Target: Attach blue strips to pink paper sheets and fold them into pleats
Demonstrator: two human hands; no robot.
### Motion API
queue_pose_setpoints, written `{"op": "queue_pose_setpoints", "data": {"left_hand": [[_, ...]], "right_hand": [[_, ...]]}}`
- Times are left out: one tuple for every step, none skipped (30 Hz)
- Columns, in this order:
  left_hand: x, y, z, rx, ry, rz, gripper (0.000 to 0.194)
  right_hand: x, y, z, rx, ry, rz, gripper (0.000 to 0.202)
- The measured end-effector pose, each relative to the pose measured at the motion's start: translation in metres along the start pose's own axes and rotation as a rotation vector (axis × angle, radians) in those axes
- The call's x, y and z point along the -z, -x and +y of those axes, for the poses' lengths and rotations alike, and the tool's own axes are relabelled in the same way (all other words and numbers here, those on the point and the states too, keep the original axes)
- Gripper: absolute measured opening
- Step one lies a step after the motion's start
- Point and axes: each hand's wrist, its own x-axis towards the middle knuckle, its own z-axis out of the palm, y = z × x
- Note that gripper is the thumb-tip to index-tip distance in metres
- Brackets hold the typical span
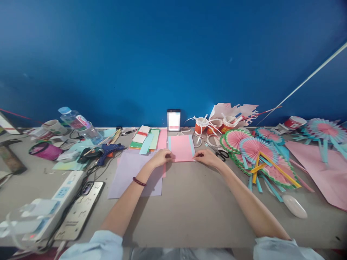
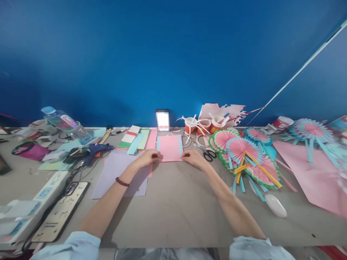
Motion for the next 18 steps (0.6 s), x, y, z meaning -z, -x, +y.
{"op": "queue_pose_setpoints", "data": {"left_hand": [[-0.0005,0.0002,-0.0003,-0.001,-0.001,0.0,0.015],[-0.001,0.0004,-0.0007,-0.003,-0.006,0.001,0.014],[-0.0016,0.0006,-0.0011,-0.007,-0.017,0.003,0.013],[-0.002,0.0008,-0.0014,-0.013,-0.031,0.006,0.013],[-0.0023,0.001,-0.0016,-0.021,-0.047,0.01,0.012],[-0.0025,0.0012,-0.0018,-0.03,-0.061,0.012,0.011],[-0.0026,0.0013,-0.0018,-0.037,-0.07,0.013,0.011],[-0.0025,0.0014,-0.0019,-0.042,-0.074,0.012,0.01],[-0.0024,0.0015,-0.0018,-0.044,-0.076,0.01,0.01],[-0.0023,0.0015,-0.0017,-0.044,-0.079,0.009,0.009],[-0.0022,0.0014,-0.0017,-0.045,-0.084,0.008,0.009],[-0.0021,0.0014,-0.0015,-0.045,-0.09,0.007,0.009],[-0.0021,0.0015,-0.0014,-0.045,-0.096,0.007,0.009],[-0.0023,0.0016,-0.0012,-0.045,-0.099,0.007,0.01],[-0.0024,0.0018,-0.0011,-0.046,-0.1,0.006,0.01],[-0.0026,0.0021,-0.0009,-0.046,-0.102,0.005,0.01],[-0.0027,0.0024,-0.0008,-0.047,-0.104,0.005,0.009],[-0.0026,0.0027,-0.0006,-0.048,-0.108,0.004,0.008]], "right_hand": [[-0.0005,-0.0001,0.0004,-0.002,-0.001,0.002,0.017],[-0.001,-0.0002,0.0008,-0.003,-0.002,0.005,0.017],[-0.0015,-0.0003,0.0011,-0.005,-0.002,0.008,0.017],[-0.002,-0.0003,0.0014,-0.006,-0.002,0.011,0.017],[-0.0023,-0.0002,0.0016,-0.007,-0.002,0.013,0.018],[-0.0025,-0.0002,0.0017,-0.008,-0.002,0.015,0.018],[-0.0026,0.0,0.0017,-0.008,-0.003,0.016,0.018],[-0.0027,0.0001,0.0018,-0.008,-0.004,0.017,0.018],[-0.0027,0.0003,0.0018,-0.007,-0.006,0.017,0.018],[-0.0027,0.0004,0.0019,-0.005,-0.007,0.019,0.018],[-0.0029,0.0006,0.0021,-0.004,-0.007,0.02,0.018],[-0.0031,0.0008,0.0022,-0.003,-0.007,0.023,0.018],[-0.0033,0.001,0.0024,-0.003,-0.006,0.025,0.018],[-0.0036,0.0012,0.0025,-0.003,-0.005,0.028,0.018],[-0.004,0.0015,0.0026,-0.002,-0.004,0.031,0.017],[-0.0044,0.0018,0.0027,-0.001,-0.003,0.035,0.017],[-0.0047,0.0021,0.0027,0.0,-0.002,0.038,0.017],[-0.005,0.0025,0.0026,0.002,-0.002,0.042,0.017]]}}
